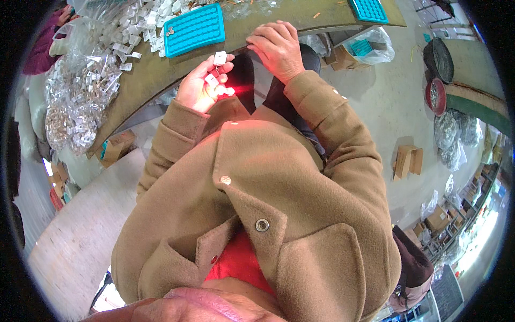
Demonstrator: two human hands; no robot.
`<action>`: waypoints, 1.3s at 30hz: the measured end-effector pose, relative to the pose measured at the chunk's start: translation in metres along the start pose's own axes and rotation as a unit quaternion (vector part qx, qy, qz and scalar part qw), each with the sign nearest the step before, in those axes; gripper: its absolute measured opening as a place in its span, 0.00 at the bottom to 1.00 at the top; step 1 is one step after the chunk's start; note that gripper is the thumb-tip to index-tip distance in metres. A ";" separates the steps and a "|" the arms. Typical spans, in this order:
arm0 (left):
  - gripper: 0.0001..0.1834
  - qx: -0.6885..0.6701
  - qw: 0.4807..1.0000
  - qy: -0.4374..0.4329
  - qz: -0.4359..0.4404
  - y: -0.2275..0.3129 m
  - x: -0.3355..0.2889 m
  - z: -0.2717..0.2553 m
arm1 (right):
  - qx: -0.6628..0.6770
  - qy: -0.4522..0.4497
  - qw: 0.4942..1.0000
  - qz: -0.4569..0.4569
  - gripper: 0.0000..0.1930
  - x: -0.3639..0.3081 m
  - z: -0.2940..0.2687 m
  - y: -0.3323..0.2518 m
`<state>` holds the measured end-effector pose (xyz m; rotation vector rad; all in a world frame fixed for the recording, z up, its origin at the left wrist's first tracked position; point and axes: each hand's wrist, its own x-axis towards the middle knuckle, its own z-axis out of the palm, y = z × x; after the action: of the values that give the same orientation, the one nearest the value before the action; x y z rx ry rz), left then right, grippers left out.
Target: The person repeatedly picks small white rectangular components and metallic pieces from a table, inserts them into a blue plastic tray with many small holes, and occasionally uses a red light to illuminate the parts. The person continues this process, filling the tray with components.
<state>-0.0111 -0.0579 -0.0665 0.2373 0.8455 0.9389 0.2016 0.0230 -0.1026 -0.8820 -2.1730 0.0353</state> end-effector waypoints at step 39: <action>0.11 -0.030 0.996 0.035 0.080 0.014 -0.023 0.004 | 0.393 -0.116 0.883 0.230 0.05 0.051 -0.009 -0.079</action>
<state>-0.0243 -0.0672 -0.0438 0.2224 0.8708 1.1262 0.1381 -0.0085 -0.0402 -0.8916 -1.8260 1.2215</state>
